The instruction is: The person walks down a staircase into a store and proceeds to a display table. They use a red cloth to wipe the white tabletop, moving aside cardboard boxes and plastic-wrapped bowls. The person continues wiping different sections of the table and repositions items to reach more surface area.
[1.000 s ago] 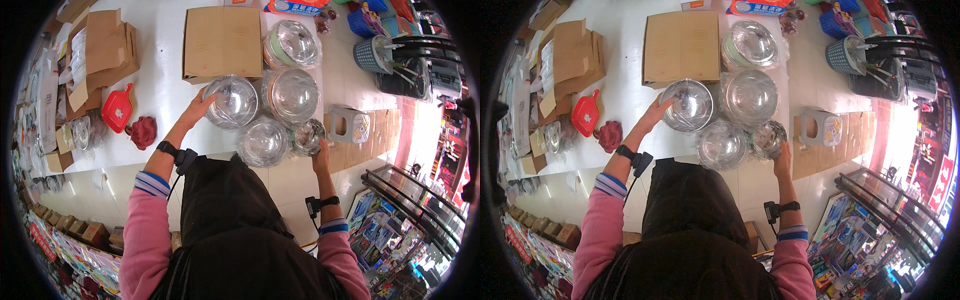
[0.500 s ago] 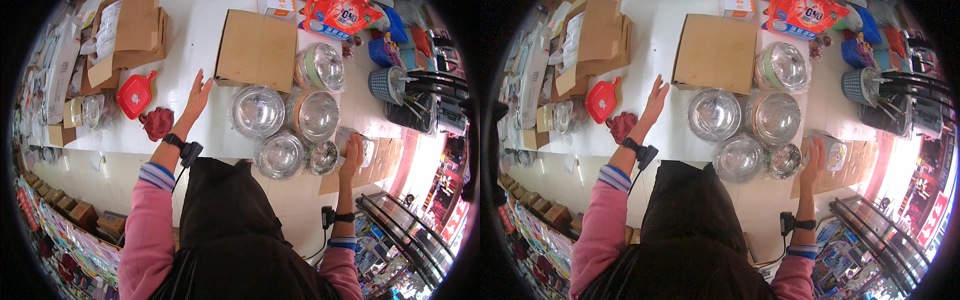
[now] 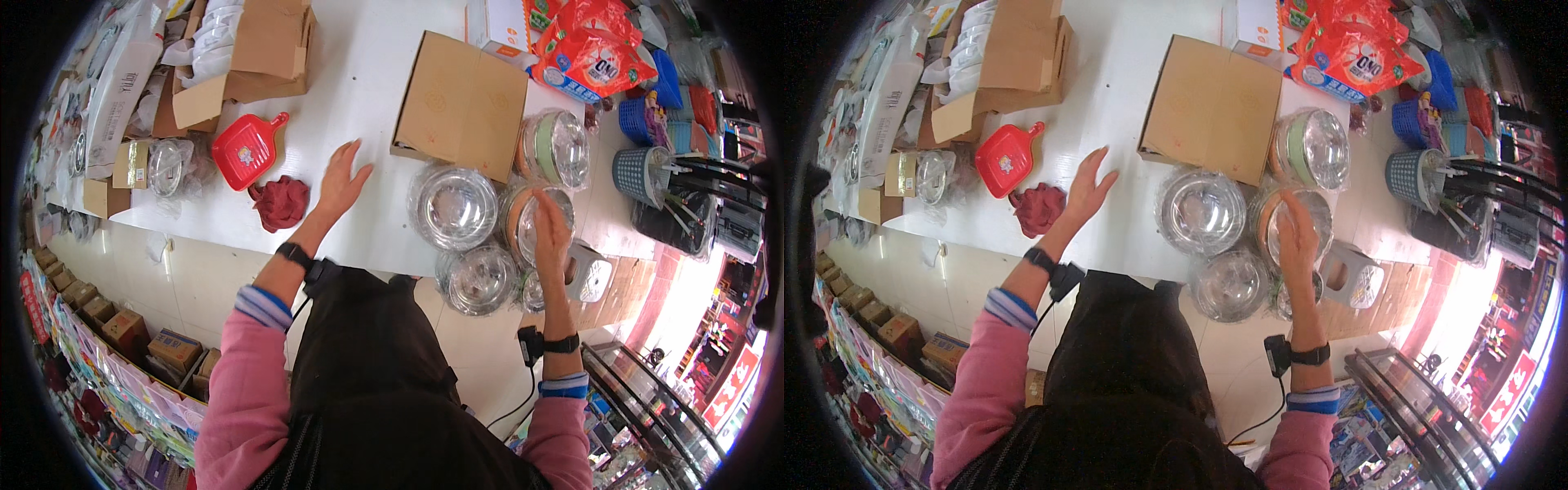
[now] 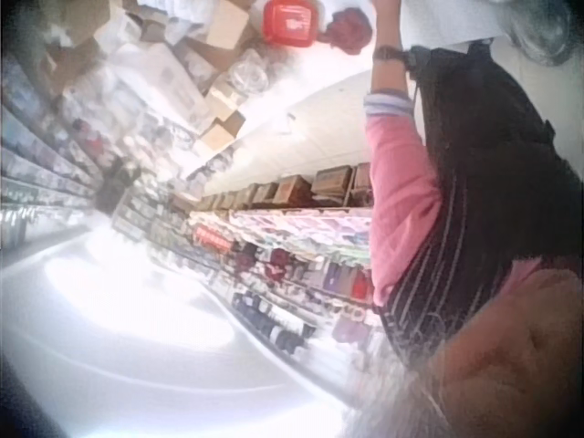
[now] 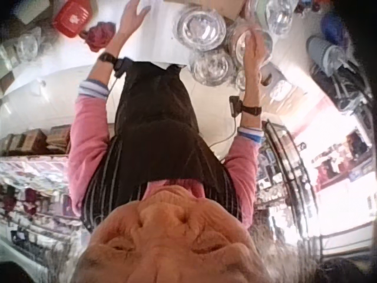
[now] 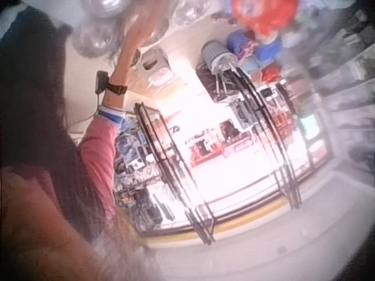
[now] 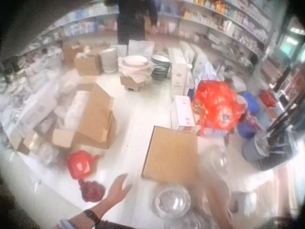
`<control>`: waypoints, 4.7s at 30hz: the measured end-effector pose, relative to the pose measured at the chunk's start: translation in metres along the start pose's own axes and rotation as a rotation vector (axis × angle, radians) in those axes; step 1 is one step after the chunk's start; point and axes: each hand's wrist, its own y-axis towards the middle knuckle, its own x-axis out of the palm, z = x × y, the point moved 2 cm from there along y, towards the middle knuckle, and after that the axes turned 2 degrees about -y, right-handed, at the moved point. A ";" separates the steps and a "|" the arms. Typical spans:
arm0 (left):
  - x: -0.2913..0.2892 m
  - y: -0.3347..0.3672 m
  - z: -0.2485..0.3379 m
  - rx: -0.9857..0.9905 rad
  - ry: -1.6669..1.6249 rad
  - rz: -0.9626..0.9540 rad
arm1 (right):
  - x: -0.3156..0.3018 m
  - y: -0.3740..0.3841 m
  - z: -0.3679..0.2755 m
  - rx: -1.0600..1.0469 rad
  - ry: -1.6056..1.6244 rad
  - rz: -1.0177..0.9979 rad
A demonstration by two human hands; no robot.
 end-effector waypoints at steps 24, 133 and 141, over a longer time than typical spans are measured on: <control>0.025 -0.025 -0.018 0.057 0.128 -0.169 | 0.095 -0.138 -0.044 -0.023 -0.037 -0.099; -0.346 -0.162 -0.147 -0.524 0.026 -0.696 | 0.270 -0.068 0.080 0.844 1.481 0.779; -0.316 -0.132 -0.128 -0.472 0.120 -0.734 | 0.273 -0.093 0.062 0.926 1.295 0.769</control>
